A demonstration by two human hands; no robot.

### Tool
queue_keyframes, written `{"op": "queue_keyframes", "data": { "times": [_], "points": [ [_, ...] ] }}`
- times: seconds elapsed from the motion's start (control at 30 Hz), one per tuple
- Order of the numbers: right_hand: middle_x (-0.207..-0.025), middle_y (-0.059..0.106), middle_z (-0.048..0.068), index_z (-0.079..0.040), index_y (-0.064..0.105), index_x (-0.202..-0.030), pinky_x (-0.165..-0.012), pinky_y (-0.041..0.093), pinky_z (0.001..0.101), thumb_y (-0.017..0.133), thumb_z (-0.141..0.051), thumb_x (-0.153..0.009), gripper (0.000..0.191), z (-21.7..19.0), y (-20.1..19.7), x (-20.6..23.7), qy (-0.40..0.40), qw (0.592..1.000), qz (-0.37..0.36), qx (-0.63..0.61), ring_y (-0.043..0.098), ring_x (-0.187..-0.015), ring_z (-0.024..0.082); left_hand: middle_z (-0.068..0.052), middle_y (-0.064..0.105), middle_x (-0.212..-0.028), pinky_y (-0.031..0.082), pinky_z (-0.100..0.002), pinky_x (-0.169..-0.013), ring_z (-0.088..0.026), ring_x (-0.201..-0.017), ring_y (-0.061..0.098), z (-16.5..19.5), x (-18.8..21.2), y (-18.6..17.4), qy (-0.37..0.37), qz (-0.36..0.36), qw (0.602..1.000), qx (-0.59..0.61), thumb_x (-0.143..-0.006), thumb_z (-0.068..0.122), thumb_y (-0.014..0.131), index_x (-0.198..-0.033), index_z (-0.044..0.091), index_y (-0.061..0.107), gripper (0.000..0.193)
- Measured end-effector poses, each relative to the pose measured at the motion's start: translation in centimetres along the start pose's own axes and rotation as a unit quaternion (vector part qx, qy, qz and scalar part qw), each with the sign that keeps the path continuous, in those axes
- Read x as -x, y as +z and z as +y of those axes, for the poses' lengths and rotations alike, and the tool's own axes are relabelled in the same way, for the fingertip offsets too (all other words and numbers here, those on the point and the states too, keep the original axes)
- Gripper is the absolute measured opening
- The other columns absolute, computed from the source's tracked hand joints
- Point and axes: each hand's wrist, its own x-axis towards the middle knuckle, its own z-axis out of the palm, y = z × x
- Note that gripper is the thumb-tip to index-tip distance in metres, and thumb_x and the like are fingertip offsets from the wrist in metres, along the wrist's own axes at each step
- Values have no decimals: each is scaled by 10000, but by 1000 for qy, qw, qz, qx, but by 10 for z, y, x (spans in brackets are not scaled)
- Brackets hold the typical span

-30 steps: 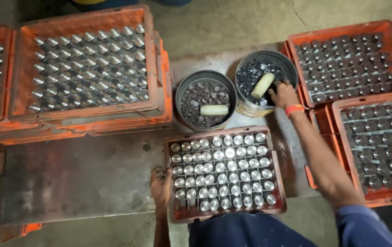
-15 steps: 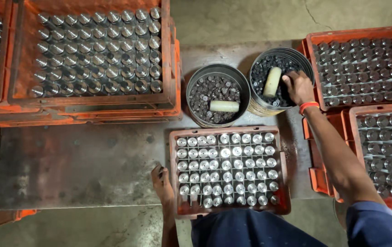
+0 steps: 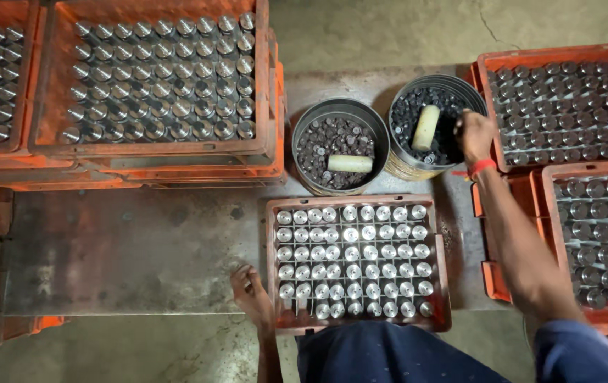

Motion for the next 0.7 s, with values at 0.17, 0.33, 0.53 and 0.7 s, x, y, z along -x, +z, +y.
{"op": "queue_keyframes", "data": {
  "times": [0.17, 0.33, 0.53, 0.7],
  "points": [
    [-737, 569, -40, -161, 579, -932, -524, 386, 207, 567, -439, -1097, 323, 1, 34, 99, 166, 926, -70, -332, 499, -575, 50, -101, 734, -956, 604, -309, -704, -178, -831, 705, 15, 27, 25, -32, -105, 977, 185, -970, 137, 671, -1112, 27, 678, 180],
    [-709, 631, -8, -140, 658, -933, -405, 312, 209, 659, -238, -966, 103, 8, 121, 263, 290, 882, -237, -287, 485, -499, 55, -80, 618, -1290, 522, -409, -963, -232, -1158, 613, 21, 79, 85, -373, -316, 809, 326, -1016, 348, 453, -1342, 138, 536, 396],
    [-861, 737, 69, -80, 759, -856, -747, 448, 401, 789, -227, -844, 151, -10, 153, 356, -299, 922, -213, 124, 700, -839, 257, -156, 509, -1479, 397, -446, -1156, -315, -1390, 468, 2, 96, 82, -531, -298, 476, 635, -1052, 468, 376, -1455, 73, 455, 571],
    [-934, 763, 64, -88, 748, -895, -879, 453, 408, 791, -175, -847, 108, -26, 162, 377, -407, 888, -209, 55, 715, -999, 270, -92, 531, -1452, 410, -408, -1192, -237, -1378, 493, -24, 93, 53, -432, -341, 503, 666, -1131, 377, 387, -1445, 129, 520, 422]
  ]
}}
